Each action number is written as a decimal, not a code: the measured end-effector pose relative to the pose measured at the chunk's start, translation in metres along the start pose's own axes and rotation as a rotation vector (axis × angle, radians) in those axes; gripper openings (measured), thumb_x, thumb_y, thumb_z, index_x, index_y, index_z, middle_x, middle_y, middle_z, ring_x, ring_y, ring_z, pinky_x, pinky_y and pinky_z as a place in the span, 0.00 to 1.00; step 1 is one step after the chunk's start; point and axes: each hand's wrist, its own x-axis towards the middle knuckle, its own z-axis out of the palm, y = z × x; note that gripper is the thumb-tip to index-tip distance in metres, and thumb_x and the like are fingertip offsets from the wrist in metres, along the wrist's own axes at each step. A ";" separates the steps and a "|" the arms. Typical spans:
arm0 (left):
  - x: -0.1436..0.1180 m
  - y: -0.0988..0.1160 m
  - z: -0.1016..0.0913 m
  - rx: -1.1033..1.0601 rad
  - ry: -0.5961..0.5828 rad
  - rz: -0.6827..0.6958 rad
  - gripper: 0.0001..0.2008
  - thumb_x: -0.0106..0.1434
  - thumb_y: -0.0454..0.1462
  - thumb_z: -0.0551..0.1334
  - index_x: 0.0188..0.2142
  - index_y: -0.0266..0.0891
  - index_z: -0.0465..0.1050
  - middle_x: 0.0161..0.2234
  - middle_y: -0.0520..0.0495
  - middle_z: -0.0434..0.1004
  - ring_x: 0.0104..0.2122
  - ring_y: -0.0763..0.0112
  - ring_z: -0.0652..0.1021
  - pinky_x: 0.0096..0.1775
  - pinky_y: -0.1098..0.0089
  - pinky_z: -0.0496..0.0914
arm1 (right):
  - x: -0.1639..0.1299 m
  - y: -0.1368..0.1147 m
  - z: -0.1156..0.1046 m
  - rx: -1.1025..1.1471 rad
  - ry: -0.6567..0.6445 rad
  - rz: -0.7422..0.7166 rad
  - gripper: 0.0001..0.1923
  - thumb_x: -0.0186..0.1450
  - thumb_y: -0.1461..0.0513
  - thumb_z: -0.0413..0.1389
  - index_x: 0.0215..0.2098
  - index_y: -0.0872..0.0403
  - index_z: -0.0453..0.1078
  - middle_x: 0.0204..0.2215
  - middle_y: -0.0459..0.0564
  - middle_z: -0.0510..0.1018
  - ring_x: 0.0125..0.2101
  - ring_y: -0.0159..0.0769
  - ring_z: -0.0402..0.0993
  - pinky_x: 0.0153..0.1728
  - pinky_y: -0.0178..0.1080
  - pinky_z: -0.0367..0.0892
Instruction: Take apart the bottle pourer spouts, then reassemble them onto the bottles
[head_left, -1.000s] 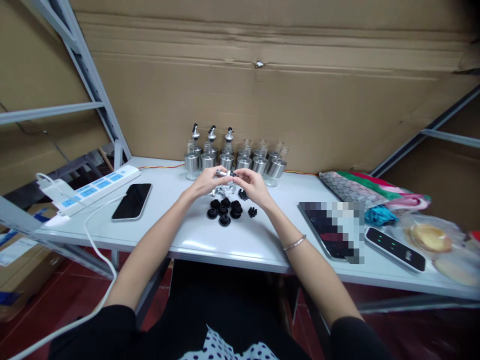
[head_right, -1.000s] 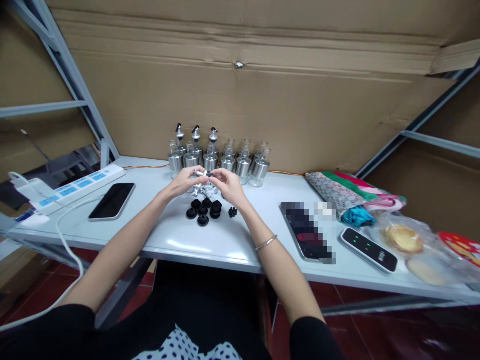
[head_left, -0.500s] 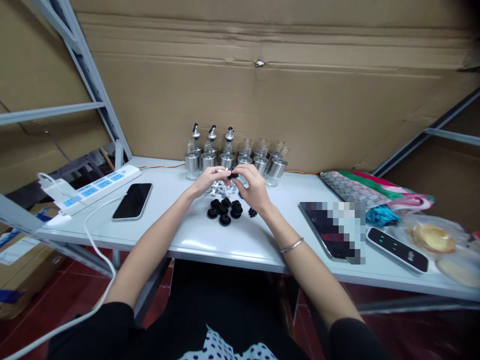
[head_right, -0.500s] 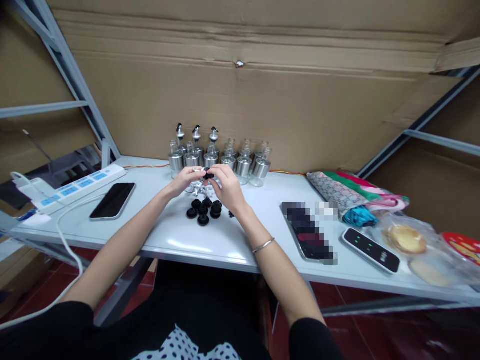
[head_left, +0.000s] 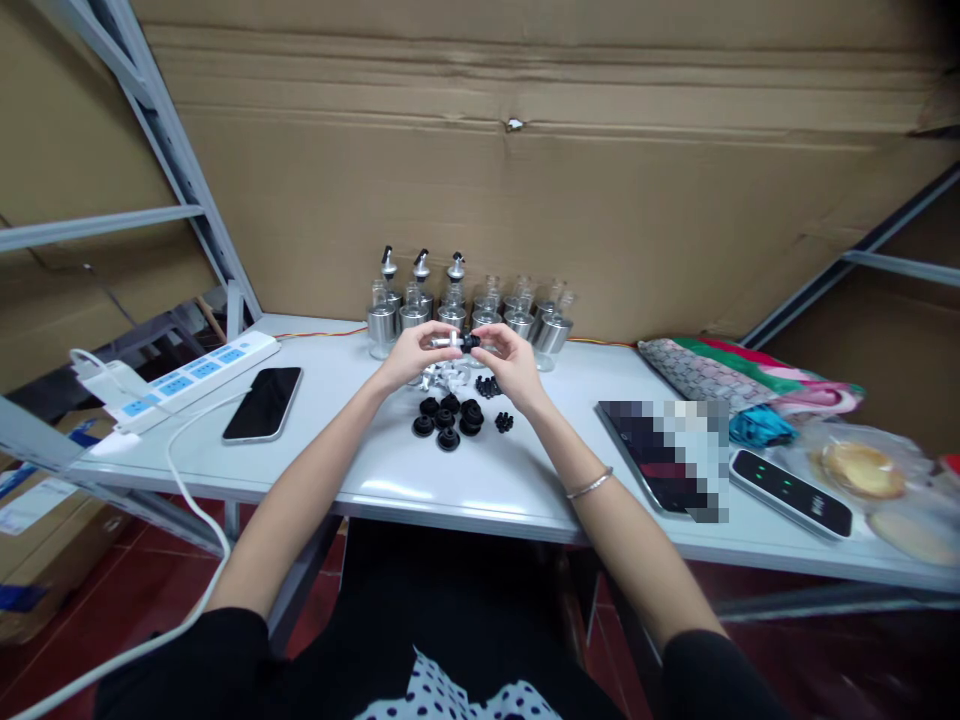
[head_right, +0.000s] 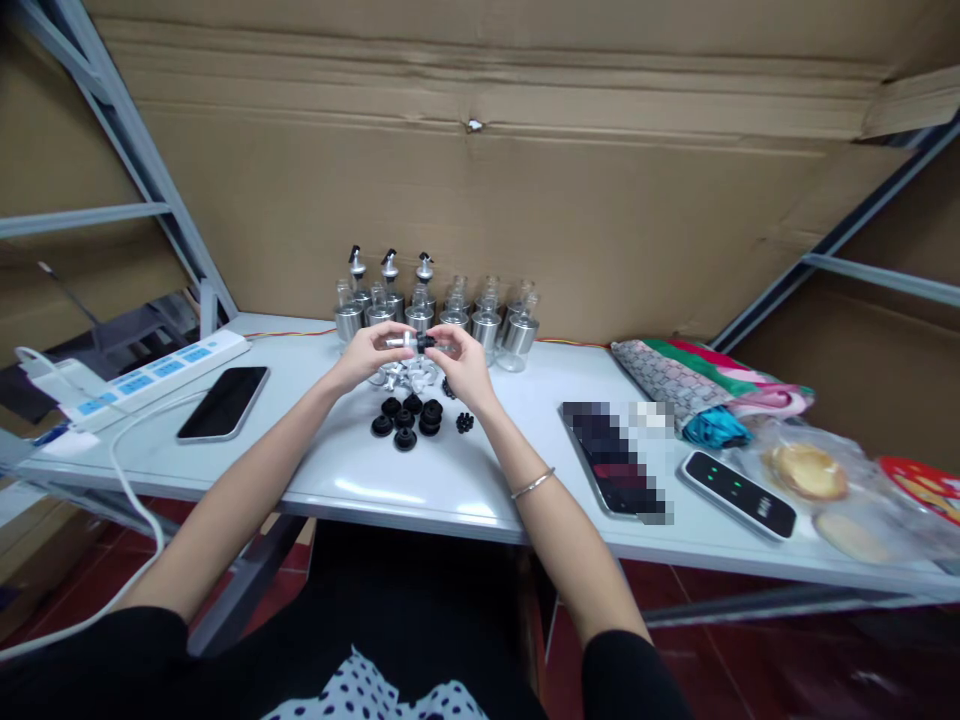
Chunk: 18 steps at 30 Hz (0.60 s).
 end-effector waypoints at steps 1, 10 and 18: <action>0.001 0.000 -0.001 0.003 0.003 -0.001 0.22 0.45 0.41 0.69 0.40 0.35 0.71 0.41 0.44 0.75 0.42 0.64 0.75 0.43 0.65 0.72 | 0.001 0.001 -0.002 0.016 0.007 0.000 0.15 0.50 0.58 0.63 0.34 0.52 0.69 0.37 0.48 0.75 0.39 0.37 0.71 0.42 0.41 0.68; 0.009 -0.032 -0.019 0.508 0.253 0.097 0.21 0.50 0.31 0.64 0.45 0.38 0.68 0.44 0.46 0.74 0.46 0.64 0.74 0.51 0.63 0.66 | 0.007 0.012 -0.014 0.023 0.109 0.110 0.17 0.51 0.57 0.61 0.39 0.51 0.68 0.37 0.50 0.76 0.39 0.37 0.72 0.42 0.43 0.70; 0.010 -0.056 -0.018 0.822 0.114 -0.095 0.19 0.53 0.34 0.63 0.45 0.39 0.70 0.48 0.44 0.69 0.51 0.59 0.68 0.54 0.59 0.62 | 0.007 0.009 -0.013 -0.046 0.125 0.114 0.13 0.51 0.59 0.59 0.34 0.53 0.68 0.32 0.48 0.75 0.35 0.34 0.71 0.41 0.41 0.68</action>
